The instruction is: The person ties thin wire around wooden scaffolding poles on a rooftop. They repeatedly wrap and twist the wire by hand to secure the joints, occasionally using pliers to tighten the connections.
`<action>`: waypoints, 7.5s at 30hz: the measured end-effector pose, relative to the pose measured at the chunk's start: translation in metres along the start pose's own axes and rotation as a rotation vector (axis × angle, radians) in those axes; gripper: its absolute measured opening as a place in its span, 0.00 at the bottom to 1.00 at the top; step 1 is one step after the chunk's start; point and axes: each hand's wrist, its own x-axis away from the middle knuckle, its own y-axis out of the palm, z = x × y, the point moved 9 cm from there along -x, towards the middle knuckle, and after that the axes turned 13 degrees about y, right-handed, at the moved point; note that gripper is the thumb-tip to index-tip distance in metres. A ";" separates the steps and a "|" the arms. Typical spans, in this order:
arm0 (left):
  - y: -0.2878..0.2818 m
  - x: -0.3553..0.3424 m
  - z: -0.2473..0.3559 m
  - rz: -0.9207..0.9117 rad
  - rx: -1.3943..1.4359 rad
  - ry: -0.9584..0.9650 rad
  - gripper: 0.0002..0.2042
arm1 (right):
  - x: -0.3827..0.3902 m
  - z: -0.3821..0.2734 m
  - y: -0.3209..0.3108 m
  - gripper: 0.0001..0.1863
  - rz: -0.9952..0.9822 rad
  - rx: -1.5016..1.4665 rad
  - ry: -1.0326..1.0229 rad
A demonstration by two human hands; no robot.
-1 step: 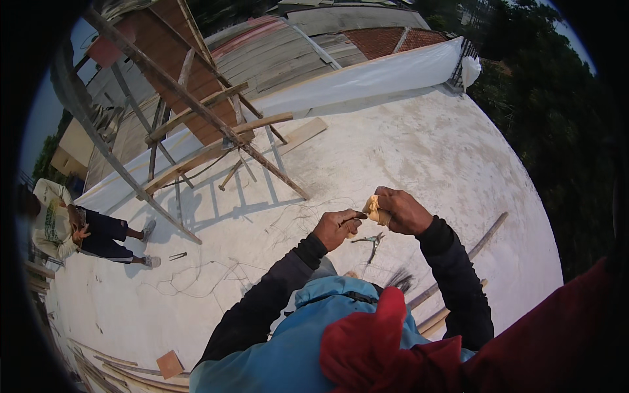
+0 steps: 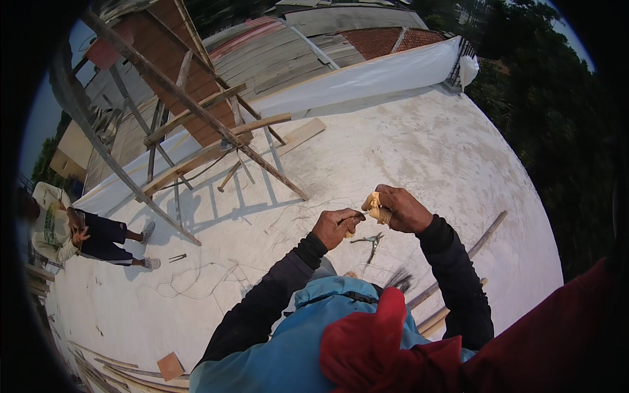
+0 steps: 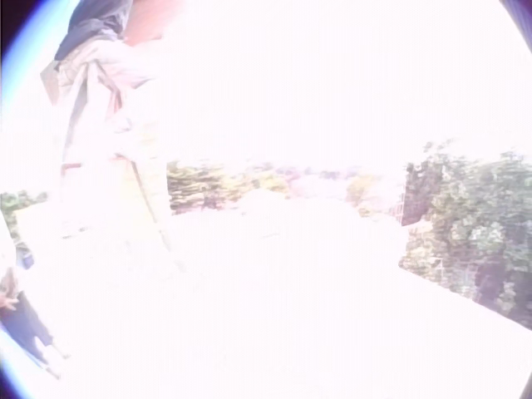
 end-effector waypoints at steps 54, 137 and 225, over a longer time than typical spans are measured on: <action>-0.002 -0.035 0.037 -0.012 -0.511 0.084 0.37 | 0.026 0.044 0.030 0.15 0.128 -1.042 0.687; -0.002 0.004 -0.010 -0.133 0.701 -0.369 0.14 | 0.006 0.022 0.039 0.09 -0.150 -0.802 0.600; -0.003 0.009 0.068 0.250 -0.958 0.514 0.23 | 0.023 0.054 0.046 0.10 0.087 -0.928 0.831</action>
